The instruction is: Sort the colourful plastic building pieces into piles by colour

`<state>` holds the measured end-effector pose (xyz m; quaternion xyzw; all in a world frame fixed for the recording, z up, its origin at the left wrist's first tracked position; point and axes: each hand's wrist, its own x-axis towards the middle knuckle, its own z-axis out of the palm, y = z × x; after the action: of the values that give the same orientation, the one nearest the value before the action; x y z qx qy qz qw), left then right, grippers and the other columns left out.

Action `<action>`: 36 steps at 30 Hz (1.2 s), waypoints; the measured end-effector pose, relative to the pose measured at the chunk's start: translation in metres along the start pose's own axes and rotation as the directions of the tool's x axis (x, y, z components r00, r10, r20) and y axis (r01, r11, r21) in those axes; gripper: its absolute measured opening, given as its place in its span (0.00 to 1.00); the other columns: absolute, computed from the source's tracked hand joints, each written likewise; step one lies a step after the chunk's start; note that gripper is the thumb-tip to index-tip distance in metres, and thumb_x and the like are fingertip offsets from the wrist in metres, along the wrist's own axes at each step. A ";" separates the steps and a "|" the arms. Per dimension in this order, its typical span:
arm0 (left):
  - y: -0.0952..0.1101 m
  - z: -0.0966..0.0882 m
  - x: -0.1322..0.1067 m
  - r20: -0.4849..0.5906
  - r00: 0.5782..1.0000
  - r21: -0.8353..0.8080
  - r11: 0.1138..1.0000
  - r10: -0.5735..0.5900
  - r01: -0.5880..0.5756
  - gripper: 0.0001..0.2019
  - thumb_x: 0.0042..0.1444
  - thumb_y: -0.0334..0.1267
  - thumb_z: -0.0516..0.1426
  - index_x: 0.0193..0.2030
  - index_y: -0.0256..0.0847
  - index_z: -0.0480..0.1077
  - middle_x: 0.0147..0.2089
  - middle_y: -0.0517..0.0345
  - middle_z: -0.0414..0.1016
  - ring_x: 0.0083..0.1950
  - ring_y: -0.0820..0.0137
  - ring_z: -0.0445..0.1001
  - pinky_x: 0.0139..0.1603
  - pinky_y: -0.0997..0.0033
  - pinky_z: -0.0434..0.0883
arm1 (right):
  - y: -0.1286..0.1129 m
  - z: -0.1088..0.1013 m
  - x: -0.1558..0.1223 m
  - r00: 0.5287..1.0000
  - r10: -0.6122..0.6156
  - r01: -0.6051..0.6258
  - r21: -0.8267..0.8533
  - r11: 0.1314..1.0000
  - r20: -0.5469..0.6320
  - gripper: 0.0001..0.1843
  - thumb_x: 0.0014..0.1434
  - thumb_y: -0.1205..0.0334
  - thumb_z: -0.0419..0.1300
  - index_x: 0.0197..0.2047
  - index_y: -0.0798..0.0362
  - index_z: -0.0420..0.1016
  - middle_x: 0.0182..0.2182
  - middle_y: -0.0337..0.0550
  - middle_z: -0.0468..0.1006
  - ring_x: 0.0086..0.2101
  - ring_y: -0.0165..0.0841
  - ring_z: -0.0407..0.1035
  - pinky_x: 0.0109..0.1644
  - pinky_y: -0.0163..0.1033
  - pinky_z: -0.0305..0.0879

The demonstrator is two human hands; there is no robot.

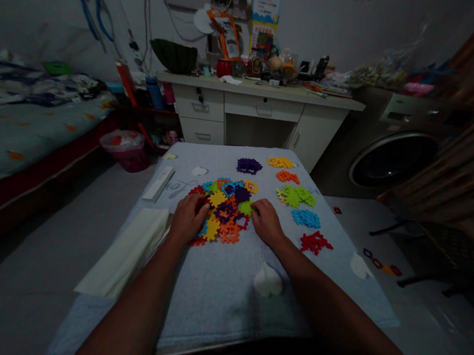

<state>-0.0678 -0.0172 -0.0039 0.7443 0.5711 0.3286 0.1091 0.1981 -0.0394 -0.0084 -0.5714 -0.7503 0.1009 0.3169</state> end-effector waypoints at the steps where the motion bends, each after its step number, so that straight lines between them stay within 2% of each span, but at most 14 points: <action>1: 0.000 0.000 0.000 0.001 1.000 -0.001 1.000 0.001 -0.001 0.20 0.63 0.52 0.47 0.52 0.42 0.69 0.52 0.48 0.73 0.55 0.57 0.70 0.58 0.52 0.66 | 0.001 0.000 0.000 1.000 -0.001 0.001 0.014 1.000 -0.006 0.13 0.59 0.71 0.53 0.45 0.54 0.74 0.43 0.51 0.74 0.46 0.40 0.67 0.54 0.47 0.64; 22: 0.002 0.000 -0.003 -0.015 1.000 -0.032 0.999 -0.016 0.016 0.20 0.63 0.50 0.49 0.52 0.38 0.69 0.52 0.45 0.73 0.54 0.56 0.70 0.58 0.52 0.66 | 0.001 -0.004 -0.004 0.997 0.032 -0.019 0.192 0.981 -0.068 0.17 0.55 0.73 0.51 0.45 0.53 0.73 0.43 0.50 0.73 0.45 0.39 0.68 0.54 0.46 0.67; 36: 0.004 -0.002 -0.002 -0.005 1.000 -0.039 0.999 -0.001 0.001 0.19 0.62 0.50 0.49 0.51 0.41 0.70 0.51 0.47 0.73 0.54 0.57 0.70 0.57 0.53 0.67 | 0.001 -0.005 -0.004 0.996 0.010 0.003 0.159 0.987 -0.084 0.17 0.55 0.72 0.51 0.45 0.52 0.73 0.42 0.49 0.73 0.45 0.39 0.69 0.54 0.46 0.67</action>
<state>-0.0662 -0.0207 -0.0011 0.7410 0.5651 0.3415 0.1220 0.2028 -0.0440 -0.0063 -0.5494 -0.7247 0.1368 0.3929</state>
